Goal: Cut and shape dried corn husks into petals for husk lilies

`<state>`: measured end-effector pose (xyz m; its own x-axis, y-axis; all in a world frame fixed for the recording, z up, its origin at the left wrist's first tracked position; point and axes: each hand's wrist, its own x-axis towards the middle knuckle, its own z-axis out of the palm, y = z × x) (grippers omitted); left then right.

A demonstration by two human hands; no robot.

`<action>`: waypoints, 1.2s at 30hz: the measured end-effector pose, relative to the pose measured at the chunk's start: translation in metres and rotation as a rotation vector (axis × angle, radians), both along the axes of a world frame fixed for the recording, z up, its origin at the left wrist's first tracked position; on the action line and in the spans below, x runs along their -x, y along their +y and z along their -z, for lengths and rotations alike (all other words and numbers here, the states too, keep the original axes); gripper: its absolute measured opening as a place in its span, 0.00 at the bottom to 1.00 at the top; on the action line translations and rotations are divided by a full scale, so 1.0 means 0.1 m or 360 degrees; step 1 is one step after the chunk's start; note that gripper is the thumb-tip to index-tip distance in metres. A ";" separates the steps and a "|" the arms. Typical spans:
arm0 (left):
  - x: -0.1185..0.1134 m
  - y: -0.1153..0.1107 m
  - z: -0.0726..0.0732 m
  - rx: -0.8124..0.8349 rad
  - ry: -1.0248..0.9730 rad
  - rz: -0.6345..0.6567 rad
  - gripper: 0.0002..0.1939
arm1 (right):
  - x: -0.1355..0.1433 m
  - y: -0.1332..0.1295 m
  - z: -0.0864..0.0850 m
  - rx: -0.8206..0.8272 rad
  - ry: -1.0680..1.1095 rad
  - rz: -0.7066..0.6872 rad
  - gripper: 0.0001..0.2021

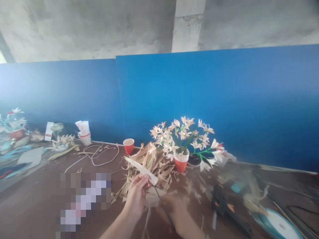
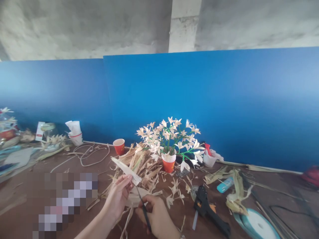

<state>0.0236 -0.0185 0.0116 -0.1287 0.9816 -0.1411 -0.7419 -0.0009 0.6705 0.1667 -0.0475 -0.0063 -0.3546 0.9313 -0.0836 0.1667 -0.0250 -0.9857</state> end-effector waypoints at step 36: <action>-0.26 -0.20 0.06 -0.0031 0.0332 0.0298 0.14 | -0.12 0.15 -0.20 -0.0223 0.0072 0.0701 0.21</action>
